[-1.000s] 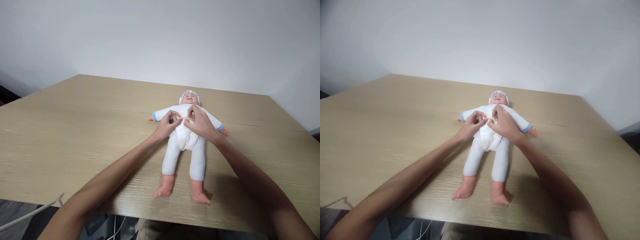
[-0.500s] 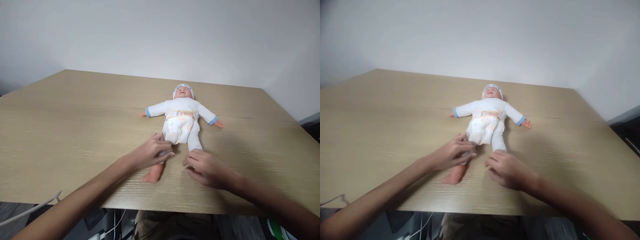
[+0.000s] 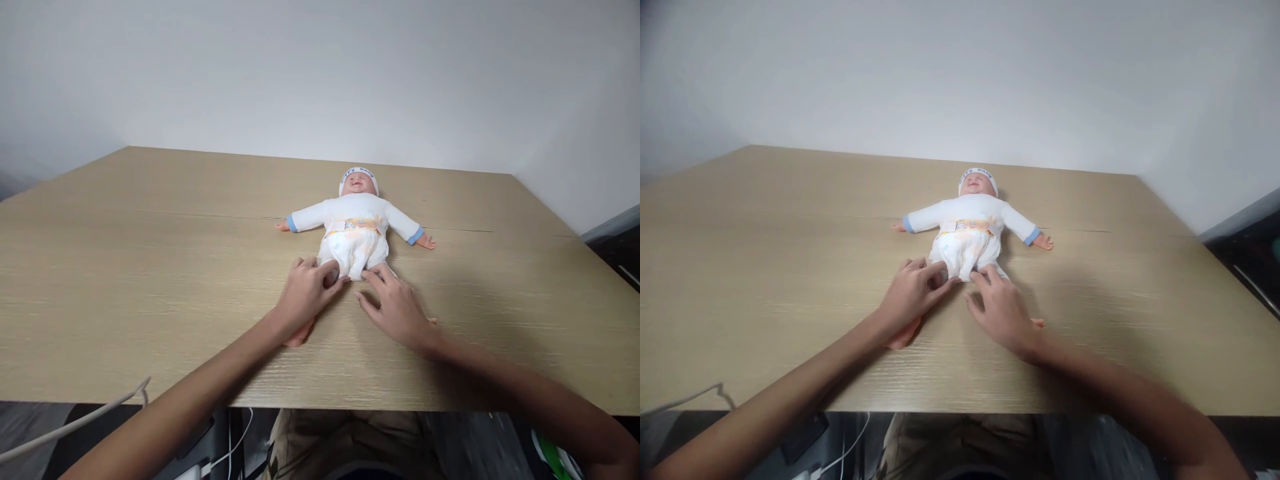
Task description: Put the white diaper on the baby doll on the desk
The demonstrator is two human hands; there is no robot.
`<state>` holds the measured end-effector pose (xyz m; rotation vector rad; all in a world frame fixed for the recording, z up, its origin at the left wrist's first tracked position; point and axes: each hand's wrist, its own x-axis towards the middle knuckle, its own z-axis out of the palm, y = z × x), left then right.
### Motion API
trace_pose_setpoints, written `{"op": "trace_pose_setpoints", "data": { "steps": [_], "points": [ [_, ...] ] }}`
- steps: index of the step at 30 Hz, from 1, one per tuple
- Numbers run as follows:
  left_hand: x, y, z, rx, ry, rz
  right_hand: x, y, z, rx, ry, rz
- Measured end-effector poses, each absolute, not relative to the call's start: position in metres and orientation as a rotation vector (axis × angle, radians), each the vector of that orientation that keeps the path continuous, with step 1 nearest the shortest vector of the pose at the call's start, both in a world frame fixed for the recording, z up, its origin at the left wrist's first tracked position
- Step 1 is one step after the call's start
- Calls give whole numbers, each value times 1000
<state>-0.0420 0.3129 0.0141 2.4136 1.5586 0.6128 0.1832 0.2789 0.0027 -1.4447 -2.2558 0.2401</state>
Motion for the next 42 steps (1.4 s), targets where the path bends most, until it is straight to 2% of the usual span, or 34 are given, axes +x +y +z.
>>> {"op": "trace_pose_setpoints", "data": {
  "steps": [7, 14, 22, 30, 42],
  "points": [
    [-47, 315, 13, 2402, 1331, 858, 184, 278, 5, -1370, -2239, 319],
    [-47, 314, 21, 2301, 1268, 805, 183, 283, 11, -1447, -2260, 490],
    [-48, 316, 16, 2057, 1340, 865, 192, 298, 6, -1399, -1760, 718],
    [-51, 304, 6, 1685, 1301, 1054, 201, 295, 8, -1494, -1712, 607],
    [-50, 311, 18, 1714, 1337, 873, 205, 294, 12, -1479, -1819, 610]
  ]
}}
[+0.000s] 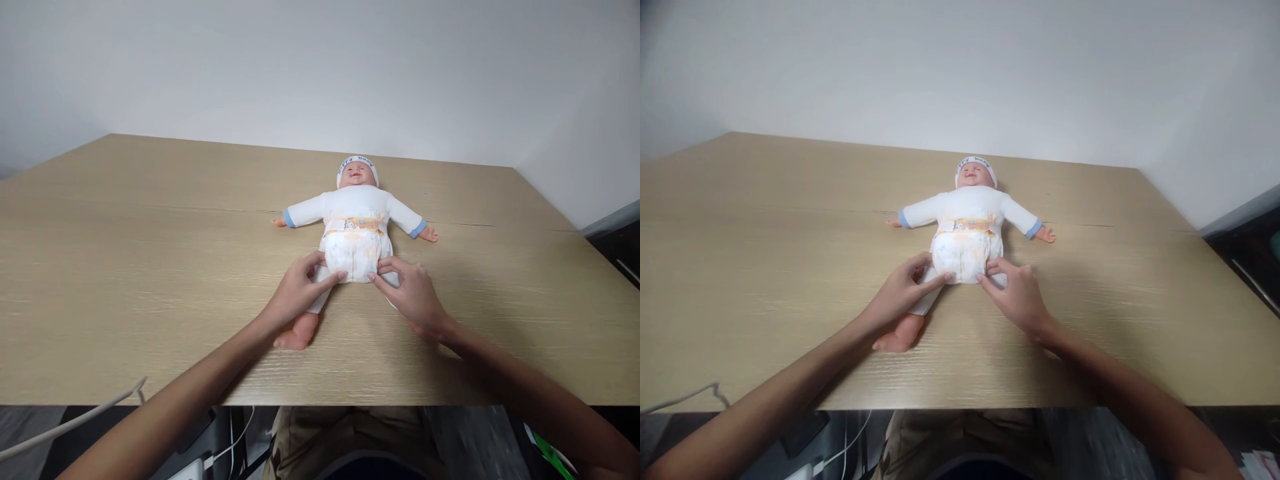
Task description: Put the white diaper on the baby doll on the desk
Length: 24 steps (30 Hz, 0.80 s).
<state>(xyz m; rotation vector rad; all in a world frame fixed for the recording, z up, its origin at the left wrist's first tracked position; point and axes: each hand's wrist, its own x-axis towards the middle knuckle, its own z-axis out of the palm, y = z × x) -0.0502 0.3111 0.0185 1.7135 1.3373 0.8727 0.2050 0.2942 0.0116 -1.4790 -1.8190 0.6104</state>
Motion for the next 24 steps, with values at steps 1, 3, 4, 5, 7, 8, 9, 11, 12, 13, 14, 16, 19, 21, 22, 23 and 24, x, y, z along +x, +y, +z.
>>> {"op": "trace_pose_setpoints", "data": {
  "steps": [1, 3, 4, 5, 7, 8, 9, 11, 12, 13, 14, 16, 19, 21, 22, 23, 24],
  "points": [
    [-50, 313, 19, 1696, 1314, 866, 205, 294, 12, -1458, -1842, 622],
    [-49, 316, 19, 1656, 1260, 863, 205, 294, 13, -1431, -1879, 636],
    [-50, 317, 20, 1638, 1241, 864, 205, 294, 13, -1423, -1886, 639],
    [-50, 318, 20, 1624, 1229, 861, 205, 294, 13, -1417, -1887, 646],
    [-50, 319, 22, 1602, 1207, 852, 204, 295, 12, -1408, -1878, 673],
    [-51, 319, 22, 1594, 1193, 846, 204, 295, 11, -1407, -1872, 688],
    [-50, 319, 23, 1593, 1179, 839, 203, 295, 11, -1411, -1867, 695],
    [-50, 319, 24, 1618, 1160, 830, 201, 295, 8, -1431, -1870, 674],
    [-49, 319, 24, 1641, 1159, 830, 200, 295, 7, -1439, -1874, 651],
    [-48, 319, 24, 1664, 1160, 834, 199, 295, 7, -1442, -1881, 626],
    [-47, 319, 24, 1683, 1163, 841, 197, 294, 6, -1443, -1891, 601],
    [-46, 319, 23, 1705, 1171, 861, 195, 294, 5, -1448, -1913, 560],
    [-44, 320, 23, 1721, 1177, 875, 193, 294, 5, -1462, -1948, 539],
    [-43, 321, 22, 1708, 1177, 868, 193, 295, 5, -1466, -1945, 560],
    [-42, 323, 22, 1688, 1175, 864, 192, 296, 5, -1465, -1932, 582],
    [-42, 324, 22, 1661, 1170, 864, 192, 297, 5, -1459, -1911, 609],
    [-42, 326, 21, 1631, 1164, 861, 193, 297, 6, -1447, -1885, 638]
  ]
}}
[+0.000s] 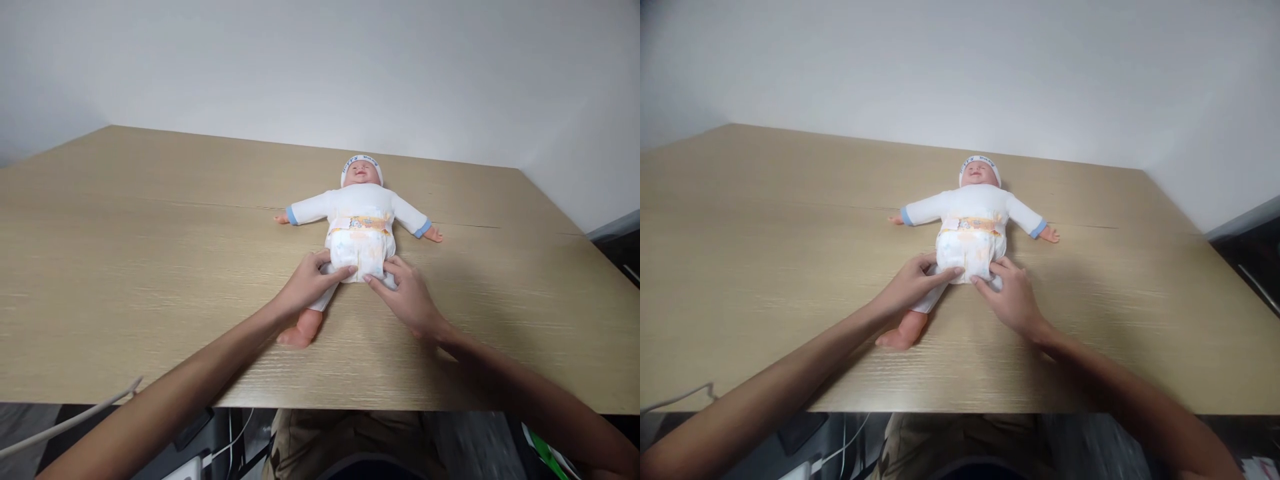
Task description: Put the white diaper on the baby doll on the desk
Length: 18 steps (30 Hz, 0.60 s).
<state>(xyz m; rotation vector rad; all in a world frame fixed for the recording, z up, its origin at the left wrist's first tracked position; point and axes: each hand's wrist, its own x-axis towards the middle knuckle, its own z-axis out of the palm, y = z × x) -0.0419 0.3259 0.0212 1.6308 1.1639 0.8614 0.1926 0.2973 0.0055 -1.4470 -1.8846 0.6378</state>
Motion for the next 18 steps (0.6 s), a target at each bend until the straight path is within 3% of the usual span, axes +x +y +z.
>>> {"op": "trace_pose_setpoints", "data": {
  "steps": [9, 18],
  "points": [
    [-47, 329, 17, 1503, 1090, 868, 197, 299, 6, -1315, -1722, 924],
    [-44, 327, 24, 1347, 1105, 792, 197, 298, 10, -1331, -1698, 939]
  ]
}}
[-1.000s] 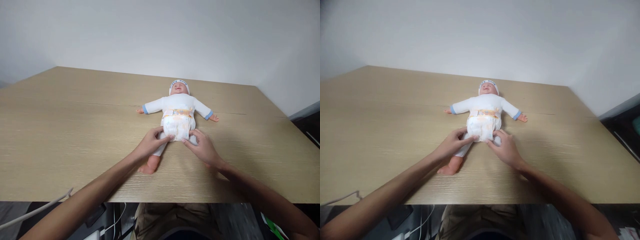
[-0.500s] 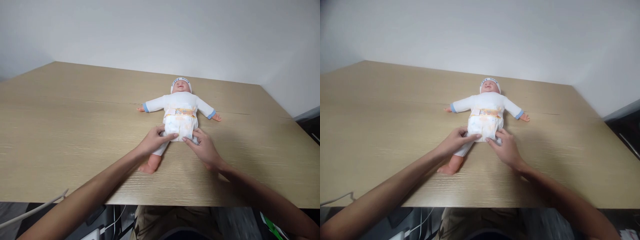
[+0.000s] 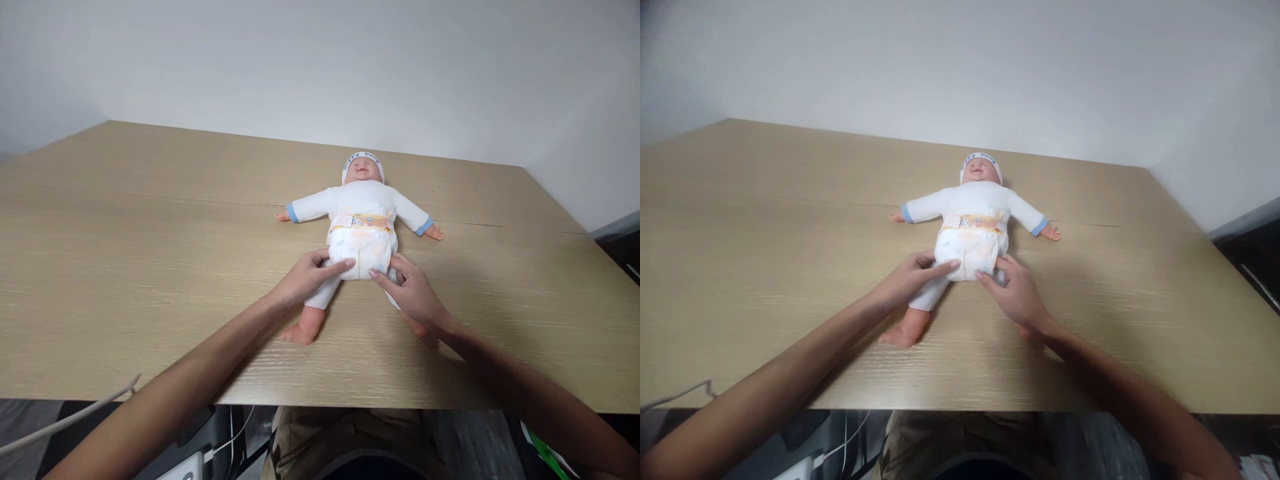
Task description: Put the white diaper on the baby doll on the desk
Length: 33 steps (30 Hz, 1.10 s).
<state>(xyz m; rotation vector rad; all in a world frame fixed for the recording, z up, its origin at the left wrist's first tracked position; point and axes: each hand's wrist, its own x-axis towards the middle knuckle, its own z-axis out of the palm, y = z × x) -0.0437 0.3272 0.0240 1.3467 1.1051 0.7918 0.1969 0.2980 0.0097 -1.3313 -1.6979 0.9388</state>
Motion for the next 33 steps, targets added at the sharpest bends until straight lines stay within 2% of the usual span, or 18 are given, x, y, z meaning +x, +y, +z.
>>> {"op": "trace_pose_setpoints", "data": {
  "steps": [7, 15, 23, 33],
  "points": [
    [-47, 327, 20, 1151, 993, 871, 200, 292, 21, -1529, -1684, 935],
    [-54, 328, 15, 1023, 949, 916, 201, 293, 16, -1495, -1633, 876],
    [-58, 328, 27, 1474, 1258, 912, 211, 299, 14, -1442, -1736, 626],
    [-80, 333, 34, 1625, 1436, 848, 254, 298, 20, -1466, -1887, 754]
  ]
}}
